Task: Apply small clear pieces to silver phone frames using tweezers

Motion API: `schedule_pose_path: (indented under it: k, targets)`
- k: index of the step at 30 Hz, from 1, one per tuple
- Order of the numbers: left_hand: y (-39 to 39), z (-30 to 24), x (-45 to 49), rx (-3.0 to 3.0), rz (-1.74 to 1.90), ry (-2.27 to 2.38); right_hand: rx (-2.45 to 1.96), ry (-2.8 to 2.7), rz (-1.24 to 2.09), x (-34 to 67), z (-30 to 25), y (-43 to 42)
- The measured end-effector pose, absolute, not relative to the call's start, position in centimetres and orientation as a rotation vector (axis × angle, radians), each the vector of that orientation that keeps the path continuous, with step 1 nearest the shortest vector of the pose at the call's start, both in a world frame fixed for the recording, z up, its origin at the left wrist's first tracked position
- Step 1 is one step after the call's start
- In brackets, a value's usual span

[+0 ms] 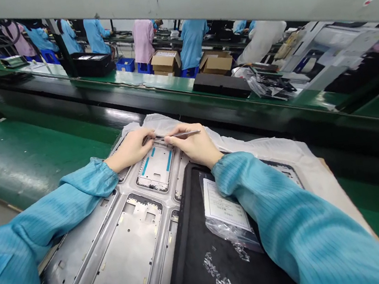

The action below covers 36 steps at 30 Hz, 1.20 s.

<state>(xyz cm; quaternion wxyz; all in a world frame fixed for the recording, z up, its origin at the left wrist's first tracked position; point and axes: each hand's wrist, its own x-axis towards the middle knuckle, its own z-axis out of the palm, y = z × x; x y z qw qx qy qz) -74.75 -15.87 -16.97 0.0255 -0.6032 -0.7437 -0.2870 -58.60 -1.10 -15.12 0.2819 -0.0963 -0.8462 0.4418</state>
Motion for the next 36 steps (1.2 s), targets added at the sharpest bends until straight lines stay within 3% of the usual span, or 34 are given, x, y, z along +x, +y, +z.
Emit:
schedule_pose_path:
  k: [36]
  targets:
    - [-15.71, -17.23, -75.11, -1.837, -0.971, -2.347, -0.337, -2.227, 1.297, -59.08, -15.58, -1.23]
